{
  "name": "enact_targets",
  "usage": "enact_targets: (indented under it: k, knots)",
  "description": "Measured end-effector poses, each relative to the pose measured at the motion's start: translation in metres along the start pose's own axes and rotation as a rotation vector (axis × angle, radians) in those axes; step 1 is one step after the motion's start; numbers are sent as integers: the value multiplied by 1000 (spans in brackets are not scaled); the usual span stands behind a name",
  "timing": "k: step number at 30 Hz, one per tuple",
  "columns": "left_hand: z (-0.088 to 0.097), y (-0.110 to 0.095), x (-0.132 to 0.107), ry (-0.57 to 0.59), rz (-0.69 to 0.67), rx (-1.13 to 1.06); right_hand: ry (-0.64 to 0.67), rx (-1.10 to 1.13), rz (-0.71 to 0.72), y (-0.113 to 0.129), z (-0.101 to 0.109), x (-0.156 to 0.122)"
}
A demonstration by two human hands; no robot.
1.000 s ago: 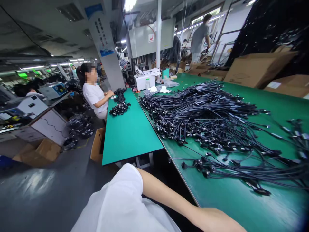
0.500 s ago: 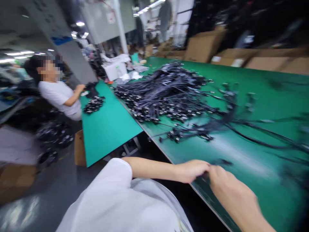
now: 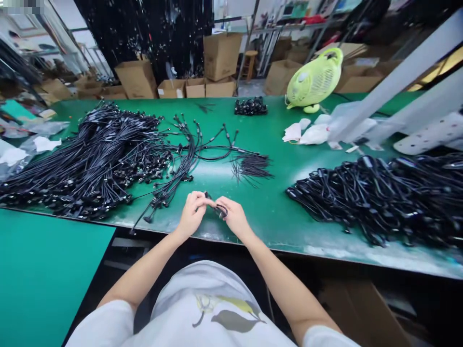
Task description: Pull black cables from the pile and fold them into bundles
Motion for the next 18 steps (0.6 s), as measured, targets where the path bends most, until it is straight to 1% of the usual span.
enact_targets:
  k: [2,3,4,5,7,9,11,12,13,15,16,17,18]
  knots:
    - [-12,-7,-7,166,-44,50,-2,-49,31,7,9,-2]
    - [-18,-5,-10,225,-26,41,-7,-121,67,15,12,-4]
    - [-21,1,-12,255,25,16,-8,-220,121,24,12,-6]
    - [-22,9,-12,247,99,-29,-8,-333,192,34,8,-10]
    - [-16,29,-12,182,257,-191,-4,-518,343,54,-5,-22]
    - [-8,44,-13,109,383,-436,8,-553,428,63,-18,-34]
    - [-1,46,-17,80,446,-653,42,-476,428,61,-25,-41]
    - [0,43,-20,92,461,-707,64,-417,403,57,-26,-42]
    - [-1,38,-24,128,461,-716,84,-360,371,51,-26,-42]
    - [-10,27,-32,244,432,-619,83,-295,303,40,-19,-39]
    - [-15,25,-36,276,419,-546,61,-290,273,36,-14,-38]
    - [-18,25,-39,266,408,-480,32,-294,249,34,-8,-36]
    - [-18,27,-40,210,399,-438,8,-294,231,33,-3,-35]
Point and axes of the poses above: each hand's wrist, its own x-axis towards the middle knuckle, its own z-axis out of the back of the hand, y = z × x, the point moved 9 cm from there along x, towards the middle knuckle, and after that the axes turned 2 degrees about y, right-handed, at the moved point
